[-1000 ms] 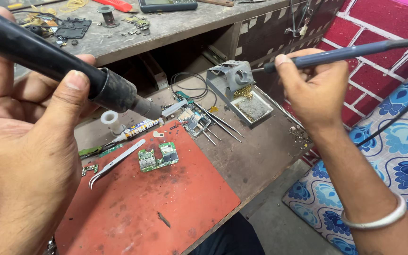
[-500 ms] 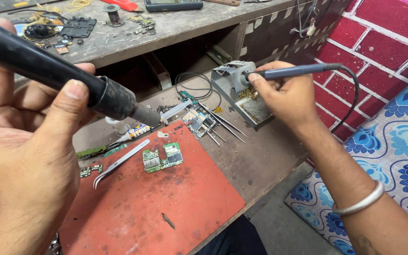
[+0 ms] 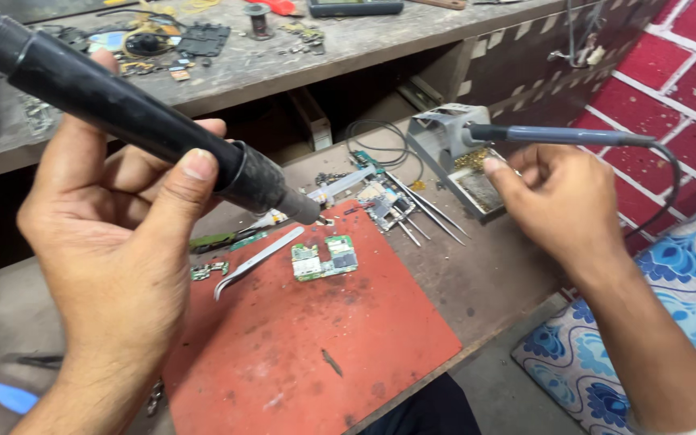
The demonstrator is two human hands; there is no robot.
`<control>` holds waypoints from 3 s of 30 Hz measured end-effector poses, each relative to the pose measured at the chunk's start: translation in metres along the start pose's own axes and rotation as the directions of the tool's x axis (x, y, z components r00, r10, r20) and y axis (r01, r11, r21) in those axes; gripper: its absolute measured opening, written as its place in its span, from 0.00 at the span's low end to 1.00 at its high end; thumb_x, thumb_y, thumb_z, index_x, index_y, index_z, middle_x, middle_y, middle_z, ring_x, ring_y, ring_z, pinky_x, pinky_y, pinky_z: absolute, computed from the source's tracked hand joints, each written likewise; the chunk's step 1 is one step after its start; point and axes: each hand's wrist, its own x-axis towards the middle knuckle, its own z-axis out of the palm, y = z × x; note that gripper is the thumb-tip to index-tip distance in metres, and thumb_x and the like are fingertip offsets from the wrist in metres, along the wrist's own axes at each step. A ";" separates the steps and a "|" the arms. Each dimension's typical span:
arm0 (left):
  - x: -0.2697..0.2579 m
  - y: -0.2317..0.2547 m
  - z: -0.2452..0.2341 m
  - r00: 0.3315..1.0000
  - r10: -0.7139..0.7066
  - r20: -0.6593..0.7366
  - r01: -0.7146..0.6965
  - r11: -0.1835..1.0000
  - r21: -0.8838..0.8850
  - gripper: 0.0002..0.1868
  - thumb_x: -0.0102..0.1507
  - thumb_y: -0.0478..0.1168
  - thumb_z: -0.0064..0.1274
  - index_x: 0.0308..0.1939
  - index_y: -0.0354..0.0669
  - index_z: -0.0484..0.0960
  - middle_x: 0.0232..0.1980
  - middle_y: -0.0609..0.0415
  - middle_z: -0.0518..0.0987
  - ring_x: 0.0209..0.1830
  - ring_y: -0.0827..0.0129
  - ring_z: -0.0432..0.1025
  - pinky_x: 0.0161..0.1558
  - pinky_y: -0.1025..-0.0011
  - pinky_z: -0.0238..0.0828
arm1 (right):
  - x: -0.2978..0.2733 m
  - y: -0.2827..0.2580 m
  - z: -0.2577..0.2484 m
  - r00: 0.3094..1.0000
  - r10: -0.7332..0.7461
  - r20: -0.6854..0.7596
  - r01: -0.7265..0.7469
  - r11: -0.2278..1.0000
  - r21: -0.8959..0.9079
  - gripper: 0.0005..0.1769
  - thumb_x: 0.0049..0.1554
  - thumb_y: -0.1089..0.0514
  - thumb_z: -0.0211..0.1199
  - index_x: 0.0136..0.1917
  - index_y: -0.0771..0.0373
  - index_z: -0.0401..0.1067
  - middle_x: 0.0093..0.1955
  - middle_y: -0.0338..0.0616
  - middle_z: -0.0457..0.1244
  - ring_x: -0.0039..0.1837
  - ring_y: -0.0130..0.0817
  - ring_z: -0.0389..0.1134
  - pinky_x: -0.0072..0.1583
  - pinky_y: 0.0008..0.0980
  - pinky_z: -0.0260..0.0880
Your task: The person uses a hot air gun and soldering iron to reflow solder on a small circuit board. They then apply flux from a syringe to the same area while continuing to heat it.
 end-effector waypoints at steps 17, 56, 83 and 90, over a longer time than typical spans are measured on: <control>-0.029 0.023 -0.027 0.999 -0.028 -0.037 0.025 0.997 -0.074 0.33 0.66 0.23 0.56 0.74 0.30 0.62 0.55 0.46 0.80 0.59 0.64 0.79 0.61 0.69 0.83 | -0.062 -0.166 -0.030 0.656 -0.755 -0.002 0.704 0.611 0.361 0.13 0.57 0.59 0.71 0.54 0.66 0.78 0.37 0.39 0.67 0.35 0.26 0.65 0.36 0.27 0.61; -0.013 -0.004 -0.063 0.997 -0.010 0.073 0.009 1.000 0.003 0.34 0.68 0.22 0.57 0.77 0.30 0.63 0.56 0.51 0.79 0.61 0.67 0.79 0.64 0.71 0.82 | -0.017 -0.179 0.068 0.349 -0.836 0.424 0.719 0.529 0.451 0.10 0.46 0.63 0.69 0.44 0.60 0.81 0.40 0.45 0.69 0.45 0.45 0.71 0.48 0.41 0.69; -0.009 -0.021 -0.037 0.995 -0.021 0.096 0.027 0.998 -0.058 0.35 0.68 0.23 0.57 0.78 0.31 0.62 0.55 0.50 0.79 0.59 0.71 0.78 0.60 0.74 0.82 | -0.013 -0.112 0.002 0.812 -0.243 0.531 0.362 0.923 -0.133 0.13 0.49 0.51 0.69 0.44 0.60 0.81 0.37 0.47 0.71 0.43 0.39 0.71 0.47 0.37 0.74; -0.007 -0.033 -0.022 0.992 -0.062 0.108 0.065 0.998 -0.025 0.35 0.67 0.23 0.58 0.77 0.33 0.63 0.53 0.51 0.81 0.55 0.74 0.78 0.58 0.77 0.81 | -0.029 -0.103 0.017 0.842 -0.138 0.521 0.263 0.949 -0.175 0.13 0.49 0.49 0.69 0.44 0.58 0.83 0.35 0.47 0.70 0.41 0.41 0.72 0.47 0.39 0.73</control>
